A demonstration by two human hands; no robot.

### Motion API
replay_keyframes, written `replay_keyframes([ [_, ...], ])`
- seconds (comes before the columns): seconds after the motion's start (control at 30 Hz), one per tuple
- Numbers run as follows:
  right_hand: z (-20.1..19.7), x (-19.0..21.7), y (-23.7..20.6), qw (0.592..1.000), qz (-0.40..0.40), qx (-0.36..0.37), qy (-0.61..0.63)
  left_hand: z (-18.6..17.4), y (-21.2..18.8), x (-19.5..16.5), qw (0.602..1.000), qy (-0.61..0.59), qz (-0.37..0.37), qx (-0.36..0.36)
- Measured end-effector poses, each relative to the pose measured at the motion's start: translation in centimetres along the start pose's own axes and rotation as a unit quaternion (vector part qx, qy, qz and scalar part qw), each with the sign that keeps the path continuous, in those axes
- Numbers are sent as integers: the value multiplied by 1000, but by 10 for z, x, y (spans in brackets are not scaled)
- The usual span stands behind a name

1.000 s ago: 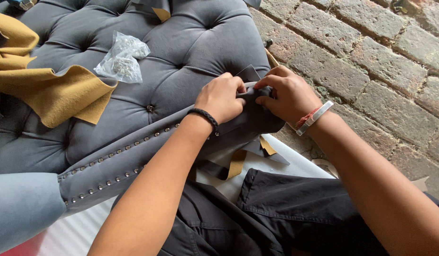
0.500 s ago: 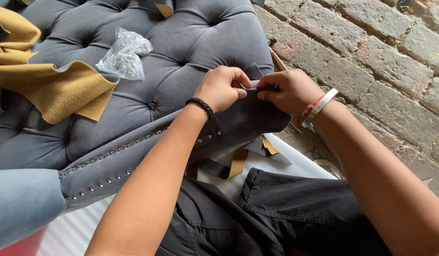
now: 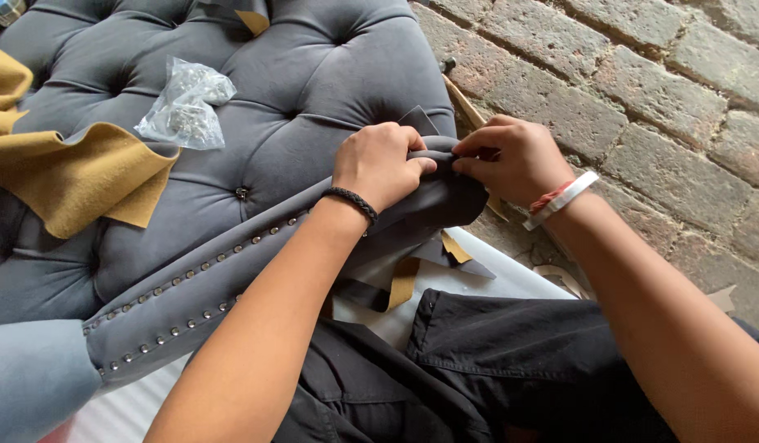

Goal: The person sits on the floor beside a tufted upholstered headboard and hammers decorative tacks along its edge using a claw hammer. They trim excess fabric with large shears, fold the fabric over the frame edge, and hammer in more tacks to secure it.

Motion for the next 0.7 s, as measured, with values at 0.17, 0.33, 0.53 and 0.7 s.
replay_keyframes([
  [0.17, 16, -3, 7, 999, 7, 10, -38, 12, 2, 0, 1000, -7, -14, -24],
  [0.33, 33, -13, 30, 994, 68, 85, 0, 6, 5, 9, 993, -99, -44, -38],
  [0.53, 36, -11, 34, 998, 13, 3, -63, -47, -28, 39, 994, -72, -65, -58],
  [0.7, 32, 7, 27, 999, -27, -8, -37, -35, -31, 43, 991, -104, -83, 23],
])
Point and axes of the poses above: each hand's wrist, its own y-axis towards the middle knuckle, its own z-axis out of the palm, x = y × z, the point moved 4 cm from there along y, towards the middle knuckle, and after that the axes turned 14 degrees about z, right-handed, at the moved point
